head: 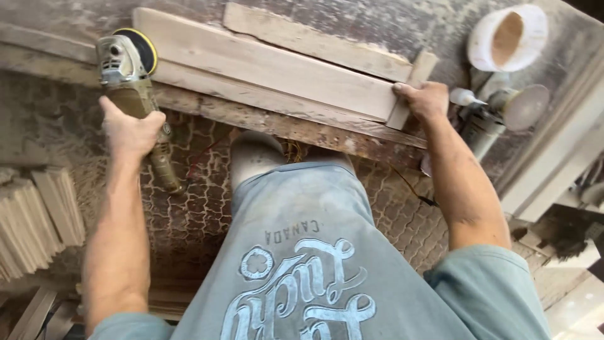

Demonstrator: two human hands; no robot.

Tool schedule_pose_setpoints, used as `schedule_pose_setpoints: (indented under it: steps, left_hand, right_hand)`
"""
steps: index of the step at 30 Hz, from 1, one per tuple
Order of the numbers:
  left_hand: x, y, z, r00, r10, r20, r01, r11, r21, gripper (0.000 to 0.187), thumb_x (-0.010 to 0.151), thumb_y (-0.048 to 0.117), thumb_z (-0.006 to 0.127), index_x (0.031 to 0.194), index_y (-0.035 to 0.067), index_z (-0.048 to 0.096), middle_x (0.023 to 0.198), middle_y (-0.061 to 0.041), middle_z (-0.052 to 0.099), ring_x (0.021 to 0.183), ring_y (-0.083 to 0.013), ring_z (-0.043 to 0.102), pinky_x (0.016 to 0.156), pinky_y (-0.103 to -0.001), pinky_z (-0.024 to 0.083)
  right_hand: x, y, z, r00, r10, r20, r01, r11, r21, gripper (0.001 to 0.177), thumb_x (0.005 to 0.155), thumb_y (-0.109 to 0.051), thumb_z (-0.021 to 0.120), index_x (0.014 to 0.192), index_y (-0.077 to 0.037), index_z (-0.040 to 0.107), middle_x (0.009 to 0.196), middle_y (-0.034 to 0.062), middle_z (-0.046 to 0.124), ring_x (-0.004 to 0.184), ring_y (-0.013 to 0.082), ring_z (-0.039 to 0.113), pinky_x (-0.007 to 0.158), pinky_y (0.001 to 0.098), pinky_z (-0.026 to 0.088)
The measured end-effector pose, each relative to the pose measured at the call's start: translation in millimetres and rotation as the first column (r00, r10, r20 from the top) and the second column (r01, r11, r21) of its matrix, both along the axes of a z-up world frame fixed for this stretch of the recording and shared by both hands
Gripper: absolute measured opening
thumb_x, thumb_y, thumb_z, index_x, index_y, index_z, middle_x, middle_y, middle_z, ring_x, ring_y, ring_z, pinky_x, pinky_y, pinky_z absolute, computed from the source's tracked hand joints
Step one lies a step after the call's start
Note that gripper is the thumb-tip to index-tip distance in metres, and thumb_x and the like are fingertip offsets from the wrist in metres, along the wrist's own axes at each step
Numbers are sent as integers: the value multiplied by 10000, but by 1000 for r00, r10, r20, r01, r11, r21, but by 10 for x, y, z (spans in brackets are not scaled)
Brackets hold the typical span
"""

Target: Sand and apply glue to wooden boards on a workbench for assembly.

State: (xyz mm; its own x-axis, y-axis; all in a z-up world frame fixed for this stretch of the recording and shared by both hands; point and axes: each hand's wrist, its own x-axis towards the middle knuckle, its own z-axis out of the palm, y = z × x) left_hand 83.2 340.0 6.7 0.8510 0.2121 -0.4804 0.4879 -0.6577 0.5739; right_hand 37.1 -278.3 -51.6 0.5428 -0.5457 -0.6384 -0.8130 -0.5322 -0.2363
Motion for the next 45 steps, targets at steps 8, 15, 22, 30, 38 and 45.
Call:
schedule_pose_setpoints:
  steps: [8, 15, 22, 30, 38, 45]
  left_hand:
    - [-578, -1765, 338, 945, -237, -226, 281, 941, 187, 792, 686, 267, 772, 1352, -19, 453, 986, -344, 710, 991, -526, 703, 828, -651, 563]
    - [-1082, -3092, 114, 654, -670, -352, 716, 698, 0, 788, 787, 363, 737, 1422, 35, 405, 1159, -276, 670, 1111, -495, 683, 882, -621, 568]
    - [-940, -2381, 218, 778, -541, -320, 590, 804, 74, 807, 749, 431, 758, 1385, 71, 416, 1137, -222, 678, 1077, -451, 704, 849, -585, 593]
    - [-750, -157, 135, 957, 250, -147, -244, 968, 55, 819, 660, 311, 735, 1396, 117, 432, 1187, -212, 702, 1159, -406, 676, 950, -535, 546]
    - [-1879, 1035, 105, 733, 612, -295, -673, 717, -184, 725, 714, 55, 699, 1390, -51, 458, 1084, -258, 623, 975, -392, 667, 804, -509, 546]
    - [-3698, 1148, -932, 340, 800, -494, -928, 371, -39, 777, 799, 190, 740, 1453, -44, 393, 1171, -228, 613, 985, -354, 627, 848, -465, 518]
  right_hand:
    - [-248, -233, -546, 983, 12, 184, -16, 1000, 23, 378, 749, -533, 956, 718, -200, 778, 603, 51, 676, 593, 195, 692, 539, 318, 530]
    - [-379, -316, -524, 895, 341, 287, -339, 939, -58, 441, 908, -519, 754, 801, -92, 771, 747, 167, 709, 750, 377, 720, 624, 535, 500]
    - [-488, 252, -192, 767, 490, 414, -397, 870, -293, 263, 959, -420, 785, 1032, -168, 763, 964, 78, 684, 982, 283, 653, 845, 422, 529]
    - [21, 1513, -113, 421, 757, 500, -680, 628, -378, 628, 777, -403, 863, 1277, -79, 664, 1195, 197, 636, 1106, 411, 648, 1020, 504, 490]
    - [789, 1854, -349, 742, 671, 13, -663, 735, -142, 790, 646, -718, 866, 1165, -140, 722, 1108, 175, 756, 1038, 372, 743, 901, 453, 581]
    - [1201, 2438, 343, 409, 840, -357, -872, 475, 120, 642, 828, -702, 625, 1054, -107, 714, 942, 109, 766, 878, 212, 761, 767, 365, 672]
